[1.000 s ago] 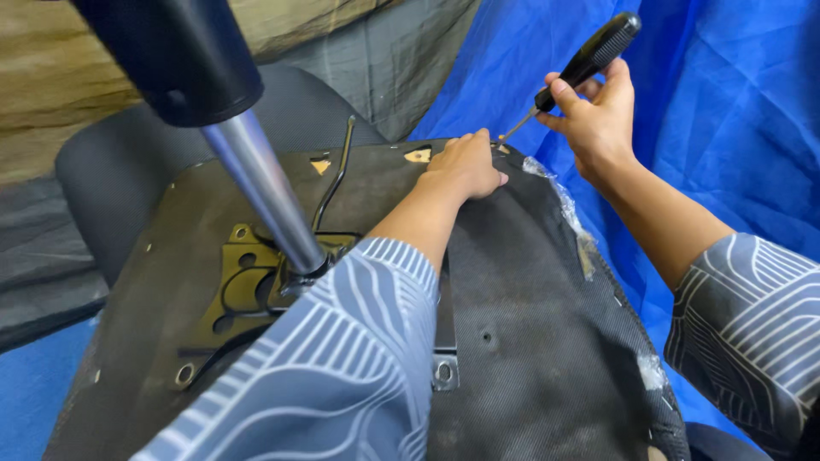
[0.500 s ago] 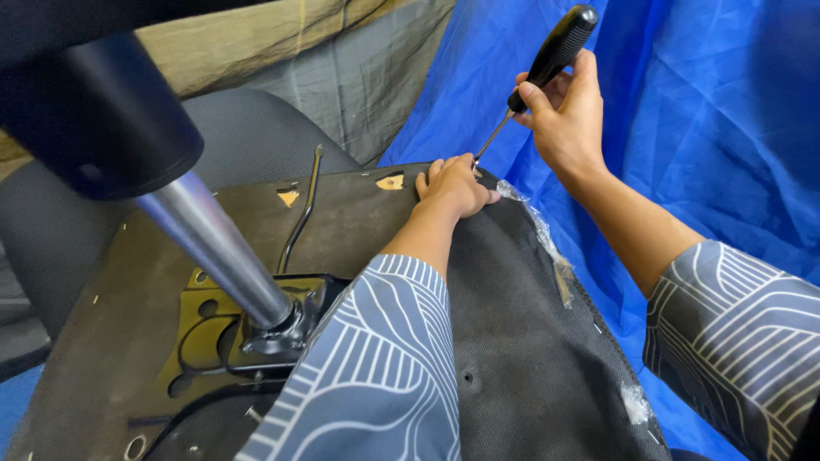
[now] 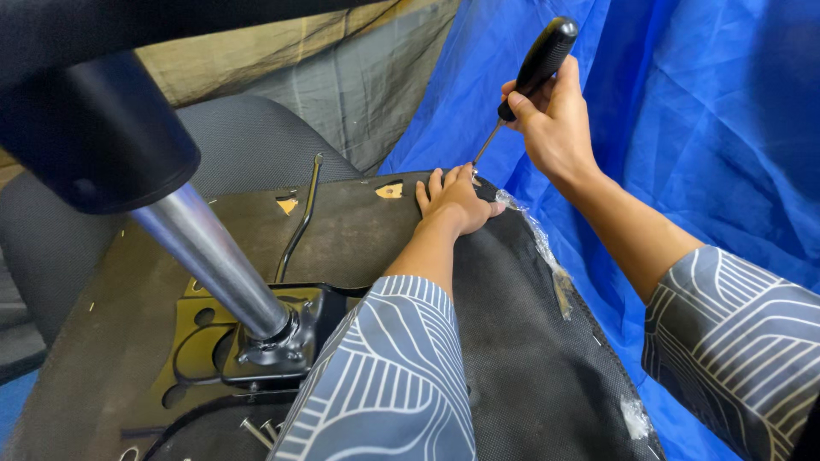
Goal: The person uses a screwdriver to remove multiple screws from the underside of an office chair seat. They systematically unscrew fasteners from the metal mounting plate and place the removed screws on the seat surface.
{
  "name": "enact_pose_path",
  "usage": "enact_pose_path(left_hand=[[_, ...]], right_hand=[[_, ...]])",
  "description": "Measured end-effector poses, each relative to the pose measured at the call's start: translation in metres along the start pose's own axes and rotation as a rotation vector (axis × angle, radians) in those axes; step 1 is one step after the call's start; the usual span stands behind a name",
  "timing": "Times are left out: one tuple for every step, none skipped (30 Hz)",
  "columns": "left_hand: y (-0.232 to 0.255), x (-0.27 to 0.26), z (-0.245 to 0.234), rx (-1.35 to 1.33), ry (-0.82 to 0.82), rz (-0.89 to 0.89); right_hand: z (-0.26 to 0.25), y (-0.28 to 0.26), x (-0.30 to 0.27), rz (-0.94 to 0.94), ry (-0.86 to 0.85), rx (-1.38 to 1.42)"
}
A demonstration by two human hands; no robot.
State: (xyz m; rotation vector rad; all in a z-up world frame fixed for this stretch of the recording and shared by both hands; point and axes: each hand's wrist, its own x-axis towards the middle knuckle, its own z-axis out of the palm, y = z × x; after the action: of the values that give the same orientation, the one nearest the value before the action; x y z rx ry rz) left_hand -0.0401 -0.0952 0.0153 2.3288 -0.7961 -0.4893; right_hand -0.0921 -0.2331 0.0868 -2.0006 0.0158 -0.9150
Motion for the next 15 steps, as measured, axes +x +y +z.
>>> enact_pose_path(left_hand=[[0.000,0.000,0.000,0.009,-0.004,-0.001],[0.000,0.000,0.000,0.015,-0.006,-0.003],[0.000,0.000,0.000,0.022,-0.009,-0.004],[-0.001,0.000,0.000,0.024,-0.008,-0.001],[-0.001,0.001,0.000,0.025,-0.008,0.002],[-0.002,0.001,0.001,0.026,-0.007,0.005],[-0.002,0.001,0.001,0.023,-0.006,0.004],[-0.003,0.002,0.001,0.021,-0.006,0.005],[-0.004,0.003,0.002,0.019,-0.006,0.006],[-0.004,0.004,0.003,0.018,-0.002,0.003],[-0.004,0.004,0.003,0.017,0.002,0.001],[-0.003,0.005,0.004,0.014,0.007,-0.001],[-0.004,0.005,0.004,0.016,0.011,0.001],[-0.004,0.004,0.004,0.017,0.016,0.004],[-0.004,0.004,0.004,0.017,0.021,0.006]], right_hand=[[0.000,0.000,0.000,0.009,0.001,0.009],[0.000,-0.001,0.000,0.016,0.000,0.017],[-0.001,-0.002,0.000,0.023,-0.001,0.026],[-0.002,-0.002,0.000,0.039,0.001,0.032],[-0.003,-0.003,0.001,0.054,0.003,0.039],[-0.004,-0.003,0.000,0.069,0.004,0.045],[-0.005,-0.002,0.000,0.071,0.006,0.038],[-0.007,-0.001,0.000,0.073,0.011,0.032],[-0.008,0.000,0.001,0.075,0.015,0.025],[-0.008,0.001,0.002,0.084,0.016,0.033],[-0.009,0.002,0.002,0.094,0.016,0.040],[-0.010,0.003,0.005,0.103,0.016,0.047],[-0.010,0.004,0.008,0.128,0.014,0.043],[-0.011,0.004,0.011,0.152,0.011,0.040],[-0.011,0.004,0.013,0.176,0.007,0.036]])
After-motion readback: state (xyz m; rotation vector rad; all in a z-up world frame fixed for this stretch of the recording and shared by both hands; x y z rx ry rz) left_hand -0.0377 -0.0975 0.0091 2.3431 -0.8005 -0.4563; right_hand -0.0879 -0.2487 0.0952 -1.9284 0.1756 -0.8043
